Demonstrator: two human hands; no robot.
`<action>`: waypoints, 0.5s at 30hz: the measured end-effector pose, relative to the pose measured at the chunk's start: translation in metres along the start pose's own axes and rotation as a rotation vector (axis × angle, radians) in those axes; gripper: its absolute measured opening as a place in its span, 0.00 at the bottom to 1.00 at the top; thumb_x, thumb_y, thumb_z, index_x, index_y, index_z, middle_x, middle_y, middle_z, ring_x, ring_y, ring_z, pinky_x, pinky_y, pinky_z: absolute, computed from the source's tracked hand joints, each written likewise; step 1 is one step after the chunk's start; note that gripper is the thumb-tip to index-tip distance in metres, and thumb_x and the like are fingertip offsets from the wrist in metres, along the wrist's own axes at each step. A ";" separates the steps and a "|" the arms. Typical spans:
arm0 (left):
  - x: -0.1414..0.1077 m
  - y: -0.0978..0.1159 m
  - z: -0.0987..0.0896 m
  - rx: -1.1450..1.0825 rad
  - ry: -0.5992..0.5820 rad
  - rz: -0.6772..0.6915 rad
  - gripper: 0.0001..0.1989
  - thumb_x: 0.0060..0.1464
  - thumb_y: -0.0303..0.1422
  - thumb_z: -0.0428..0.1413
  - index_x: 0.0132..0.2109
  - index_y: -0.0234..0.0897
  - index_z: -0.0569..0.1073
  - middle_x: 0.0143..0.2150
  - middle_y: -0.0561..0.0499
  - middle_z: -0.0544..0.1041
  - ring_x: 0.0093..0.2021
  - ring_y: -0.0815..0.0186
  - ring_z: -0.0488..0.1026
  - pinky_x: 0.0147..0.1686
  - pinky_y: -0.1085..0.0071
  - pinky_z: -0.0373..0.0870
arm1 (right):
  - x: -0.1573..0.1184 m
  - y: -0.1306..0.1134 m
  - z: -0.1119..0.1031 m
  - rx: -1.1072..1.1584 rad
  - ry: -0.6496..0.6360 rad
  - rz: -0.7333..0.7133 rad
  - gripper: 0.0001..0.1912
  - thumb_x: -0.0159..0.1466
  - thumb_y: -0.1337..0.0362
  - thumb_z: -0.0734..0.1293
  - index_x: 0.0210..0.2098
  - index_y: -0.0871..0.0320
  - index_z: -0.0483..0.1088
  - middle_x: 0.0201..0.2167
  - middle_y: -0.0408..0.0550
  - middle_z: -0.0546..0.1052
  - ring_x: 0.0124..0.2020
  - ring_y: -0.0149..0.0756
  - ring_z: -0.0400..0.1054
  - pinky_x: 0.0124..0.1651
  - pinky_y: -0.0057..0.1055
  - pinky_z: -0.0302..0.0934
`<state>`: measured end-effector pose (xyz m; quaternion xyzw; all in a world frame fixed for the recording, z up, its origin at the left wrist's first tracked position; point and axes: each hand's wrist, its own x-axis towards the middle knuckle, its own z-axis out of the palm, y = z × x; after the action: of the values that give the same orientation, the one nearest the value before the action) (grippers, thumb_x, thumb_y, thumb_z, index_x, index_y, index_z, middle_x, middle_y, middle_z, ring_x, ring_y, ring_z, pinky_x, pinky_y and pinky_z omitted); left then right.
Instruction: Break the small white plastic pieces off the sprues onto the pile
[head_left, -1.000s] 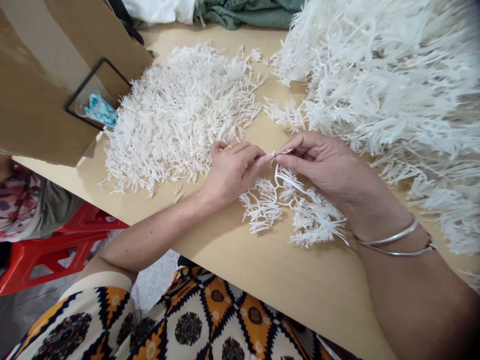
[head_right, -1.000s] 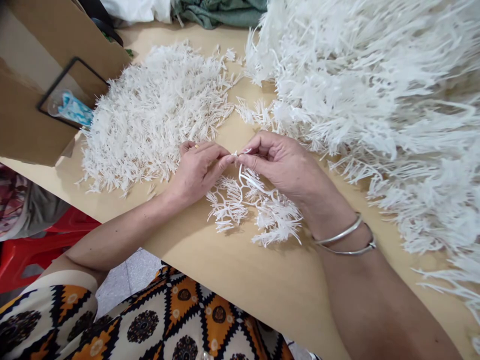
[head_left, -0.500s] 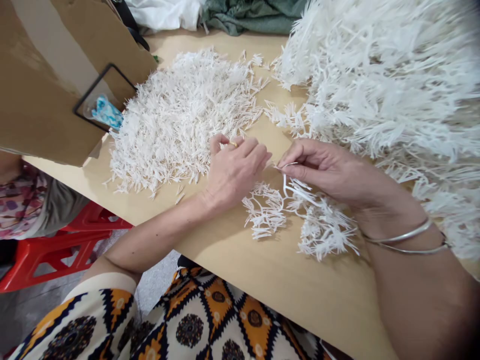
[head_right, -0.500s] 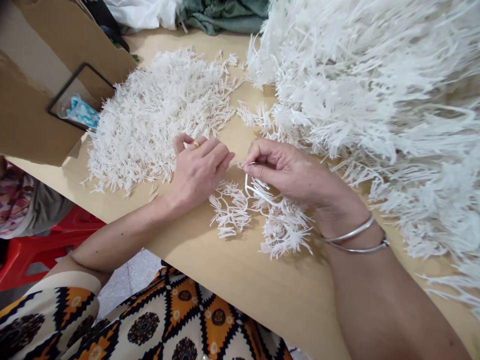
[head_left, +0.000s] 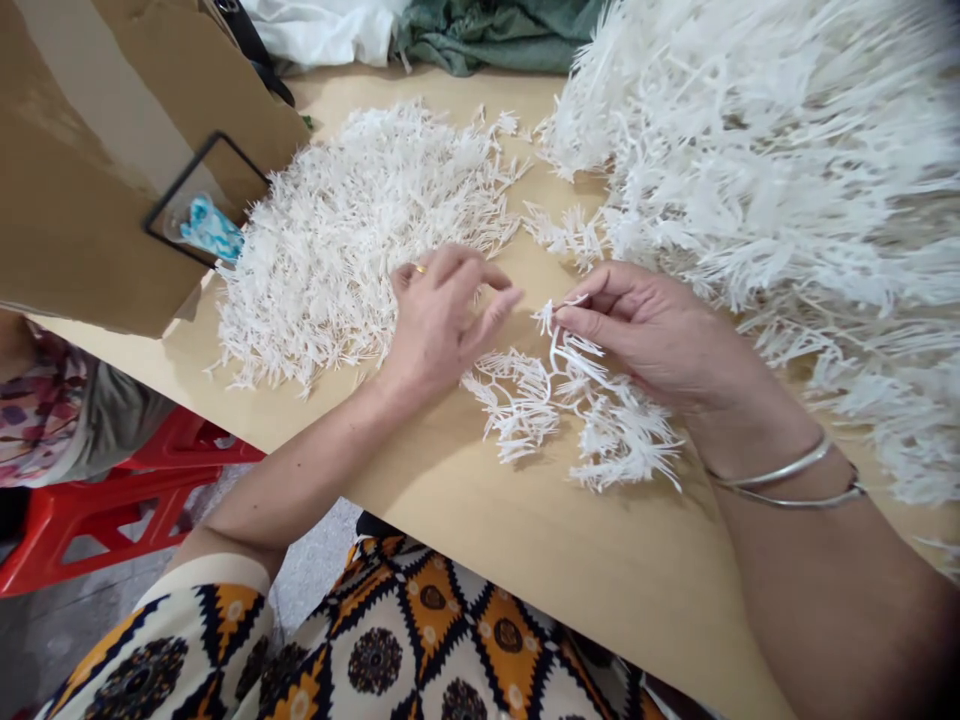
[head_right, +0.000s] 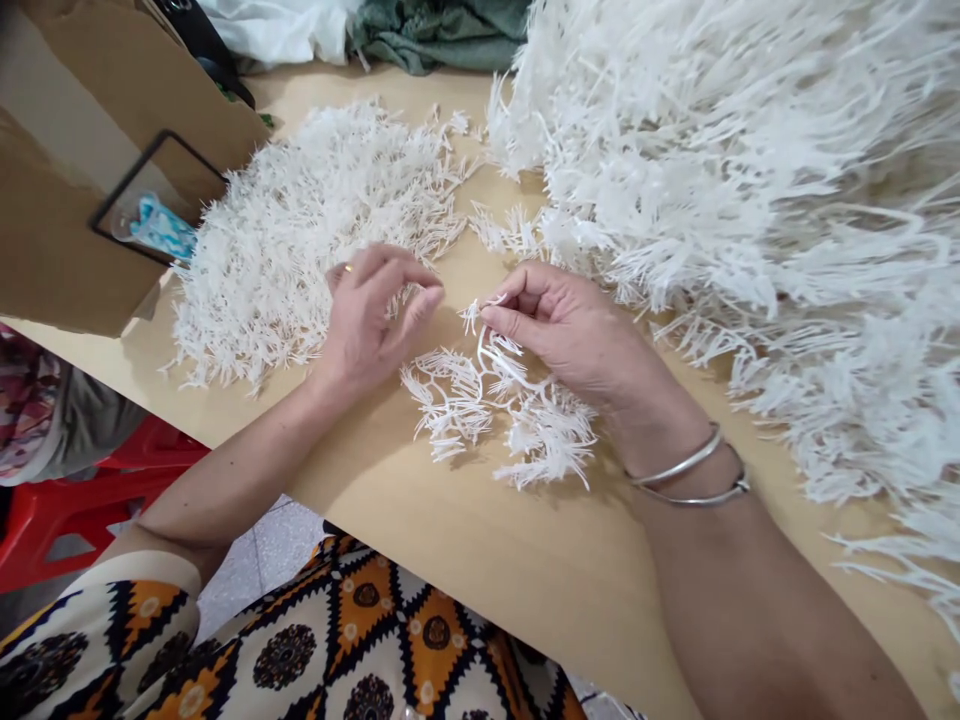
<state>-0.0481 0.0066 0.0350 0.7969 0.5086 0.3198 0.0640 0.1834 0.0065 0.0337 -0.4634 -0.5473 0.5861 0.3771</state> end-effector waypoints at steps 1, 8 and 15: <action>-0.002 0.006 0.002 -0.022 -0.070 0.034 0.22 0.73 0.54 0.48 0.48 0.43 0.77 0.52 0.48 0.82 0.54 0.60 0.76 0.60 0.57 0.54 | 0.001 0.001 0.003 -0.006 0.024 -0.025 0.10 0.62 0.60 0.77 0.34 0.53 0.72 0.26 0.39 0.71 0.25 0.28 0.58 0.27 0.31 0.47; -0.006 0.008 0.011 -0.120 -0.125 0.070 0.14 0.75 0.44 0.52 0.44 0.41 0.76 0.37 0.57 0.82 0.39 0.70 0.76 0.56 0.60 0.54 | 0.003 0.002 0.010 -0.065 0.018 -0.115 0.10 0.63 0.61 0.78 0.32 0.53 0.73 0.25 0.39 0.69 0.25 0.29 0.58 0.28 0.32 0.49; -0.003 0.004 0.011 -0.145 -0.055 -0.019 0.11 0.74 0.33 0.50 0.40 0.40 0.71 0.35 0.56 0.78 0.36 0.69 0.72 0.50 0.60 0.59 | 0.002 -0.001 -0.003 -0.140 -0.212 -0.119 0.10 0.65 0.59 0.76 0.33 0.52 0.72 0.23 0.37 0.67 0.24 0.29 0.57 0.27 0.32 0.49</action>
<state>-0.0395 0.0047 0.0274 0.7937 0.4897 0.3333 0.1385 0.1858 0.0094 0.0344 -0.3908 -0.6500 0.5689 0.3181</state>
